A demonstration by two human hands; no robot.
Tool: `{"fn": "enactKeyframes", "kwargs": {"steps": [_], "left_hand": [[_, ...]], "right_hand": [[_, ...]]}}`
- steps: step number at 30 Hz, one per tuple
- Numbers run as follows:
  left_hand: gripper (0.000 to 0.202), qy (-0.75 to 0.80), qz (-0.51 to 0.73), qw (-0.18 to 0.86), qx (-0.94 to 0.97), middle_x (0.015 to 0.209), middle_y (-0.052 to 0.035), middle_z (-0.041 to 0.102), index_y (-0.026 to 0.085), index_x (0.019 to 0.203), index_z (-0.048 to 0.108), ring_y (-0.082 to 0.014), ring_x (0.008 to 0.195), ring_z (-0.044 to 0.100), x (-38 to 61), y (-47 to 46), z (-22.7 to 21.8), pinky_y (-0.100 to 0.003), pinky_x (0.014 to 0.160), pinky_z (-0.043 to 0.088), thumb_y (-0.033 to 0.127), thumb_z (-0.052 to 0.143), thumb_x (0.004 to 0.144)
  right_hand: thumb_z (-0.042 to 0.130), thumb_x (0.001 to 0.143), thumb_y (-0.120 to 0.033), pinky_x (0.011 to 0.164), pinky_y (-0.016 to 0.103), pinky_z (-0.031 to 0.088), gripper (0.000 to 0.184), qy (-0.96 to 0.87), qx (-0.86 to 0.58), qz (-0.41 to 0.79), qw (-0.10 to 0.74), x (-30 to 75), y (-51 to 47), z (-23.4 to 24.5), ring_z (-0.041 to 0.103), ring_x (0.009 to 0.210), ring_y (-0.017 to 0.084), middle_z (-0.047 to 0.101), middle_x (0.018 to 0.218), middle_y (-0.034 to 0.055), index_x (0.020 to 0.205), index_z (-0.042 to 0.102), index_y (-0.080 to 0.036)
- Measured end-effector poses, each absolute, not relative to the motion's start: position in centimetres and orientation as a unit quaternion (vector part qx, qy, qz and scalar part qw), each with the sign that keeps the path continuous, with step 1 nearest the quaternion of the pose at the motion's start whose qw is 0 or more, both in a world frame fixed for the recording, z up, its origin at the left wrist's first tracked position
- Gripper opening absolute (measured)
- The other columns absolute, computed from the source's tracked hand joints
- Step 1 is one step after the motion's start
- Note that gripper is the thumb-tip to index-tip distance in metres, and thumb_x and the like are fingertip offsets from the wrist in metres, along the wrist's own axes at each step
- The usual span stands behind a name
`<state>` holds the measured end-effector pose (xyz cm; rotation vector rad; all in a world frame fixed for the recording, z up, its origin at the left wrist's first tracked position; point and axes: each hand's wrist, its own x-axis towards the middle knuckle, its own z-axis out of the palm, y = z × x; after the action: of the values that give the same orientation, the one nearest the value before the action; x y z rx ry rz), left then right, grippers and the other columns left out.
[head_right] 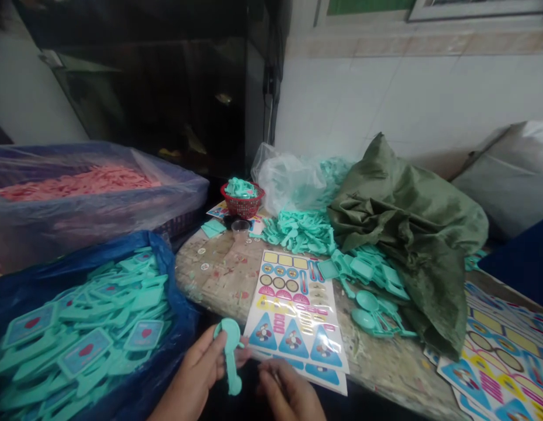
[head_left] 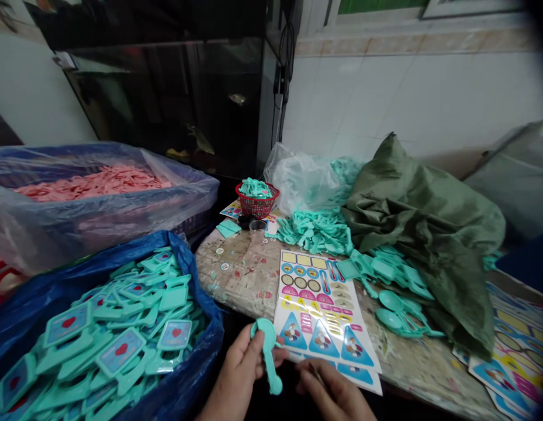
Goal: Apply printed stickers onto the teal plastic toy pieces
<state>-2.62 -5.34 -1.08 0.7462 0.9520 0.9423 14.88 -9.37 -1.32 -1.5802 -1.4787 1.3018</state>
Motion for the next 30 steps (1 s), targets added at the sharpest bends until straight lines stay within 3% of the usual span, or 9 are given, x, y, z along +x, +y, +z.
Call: {"fn": "enactKeyframes", "kwargs": {"steps": [5, 7, 10, 14, 19, 24, 30], "left_hand": [[0.033, 0.482, 0.404, 0.676, 0.384, 0.086, -0.0056, 0.066, 0.016, 0.092, 0.056, -0.0076, 0.055, 0.054, -2.8, -4.0, -0.2, -0.018, 0.048, 0.040, 0.046, 0.045, 0.086], [0.034, 0.470, 0.396, 0.674, 0.410, 0.081, -0.0039, 0.065, 0.015, 0.091, 0.056, -0.0068, 0.054, 0.052, -2.6, -3.7, 0.0, -0.017, 0.047, 0.038, 0.046, 0.044, 0.087], [0.035, 0.447, 0.392, 0.683, 0.424, 0.074, -0.0023, 0.062, 0.015, 0.090, 0.056, -0.0104, 0.059, 0.057, -2.1, -3.3, 0.0, -0.020, 0.053, 0.045, 0.048, 0.044, 0.086], [0.035, 0.427, 0.399, 0.722, 0.371, 0.081, -0.0054, 0.066, 0.014, 0.098, 0.055, -0.0182, 0.075, 0.065, -1.4, -2.2, -1.0, -0.031, 0.068, 0.053, 0.046, 0.048, 0.085], [0.033, 0.403, 0.423, 0.760, 0.284, 0.093, -0.0093, 0.069, 0.014, 0.100, 0.055, -0.0233, 0.089, 0.066, -0.2, -0.7, -2.8, -0.036, 0.077, 0.053, 0.041, 0.056, 0.082], [0.037, 0.392, 0.420, 0.785, 0.230, 0.097, -0.0095, 0.069, 0.016, 0.103, 0.056, -0.0270, 0.102, 0.062, 0.9, 0.6, -4.0, -0.039, 0.083, 0.052, 0.040, 0.064, 0.076], [0.038, 0.401, 0.432, 0.788, 0.177, 0.106, -0.0086, 0.067, 0.019, 0.105, 0.057, -0.0269, 0.104, 0.061, 1.0, 1.4, -4.7, -0.041, 0.088, 0.050, 0.035, 0.069, 0.073]], "right_hand": [[0.045, 0.081, -0.058, 0.079, 0.025, 0.047, 0.041, -0.504, -0.675, 0.403, 0.359, 18.1, -7.2, 0.9, 0.060, 0.091, 0.020, 0.066, 0.097, 0.0039, 0.096, 0.063, -0.024], [0.043, 0.081, -0.058, 0.079, 0.027, 0.046, 0.042, -0.517, -0.684, 0.381, 0.346, 18.7, -5.5, 1.2, 0.059, 0.090, 0.021, 0.066, 0.097, 0.0044, 0.094, 0.063, -0.023], [0.040, 0.081, -0.056, 0.083, 0.031, 0.045, 0.043, -0.567, -0.679, 0.340, 0.320, 19.3, -2.6, 0.6, 0.059, 0.092, 0.023, 0.067, 0.094, 0.0057, 0.091, 0.064, -0.021], [0.039, 0.083, -0.047, 0.082, 0.032, 0.044, 0.037, -0.633, -0.655, 0.281, 0.304, 19.6, 0.9, -1.3, 0.060, 0.091, 0.021, 0.068, 0.092, 0.0056, 0.086, 0.065, -0.021], [0.044, 0.080, -0.036, 0.065, 0.030, 0.042, 0.023, -0.650, -0.662, 0.243, 0.283, 19.3, 4.4, -3.6, 0.057, 0.069, 0.018, 0.063, 0.072, 0.0030, 0.077, 0.060, -0.020], [0.044, 0.079, -0.028, 0.071, 0.031, 0.039, 0.017, -0.671, -0.662, 0.188, 0.276, 19.3, 6.4, -5.2, 0.052, 0.076, 0.019, 0.057, 0.075, 0.0049, 0.071, 0.056, -0.019], [0.047, 0.079, -0.027, 0.067, 0.028, 0.039, 0.015, -0.699, -0.642, 0.186, 0.255, 19.3, 6.5, -5.8, 0.052, 0.070, 0.017, 0.057, 0.073, 0.0029, 0.069, 0.055, -0.020]]}}
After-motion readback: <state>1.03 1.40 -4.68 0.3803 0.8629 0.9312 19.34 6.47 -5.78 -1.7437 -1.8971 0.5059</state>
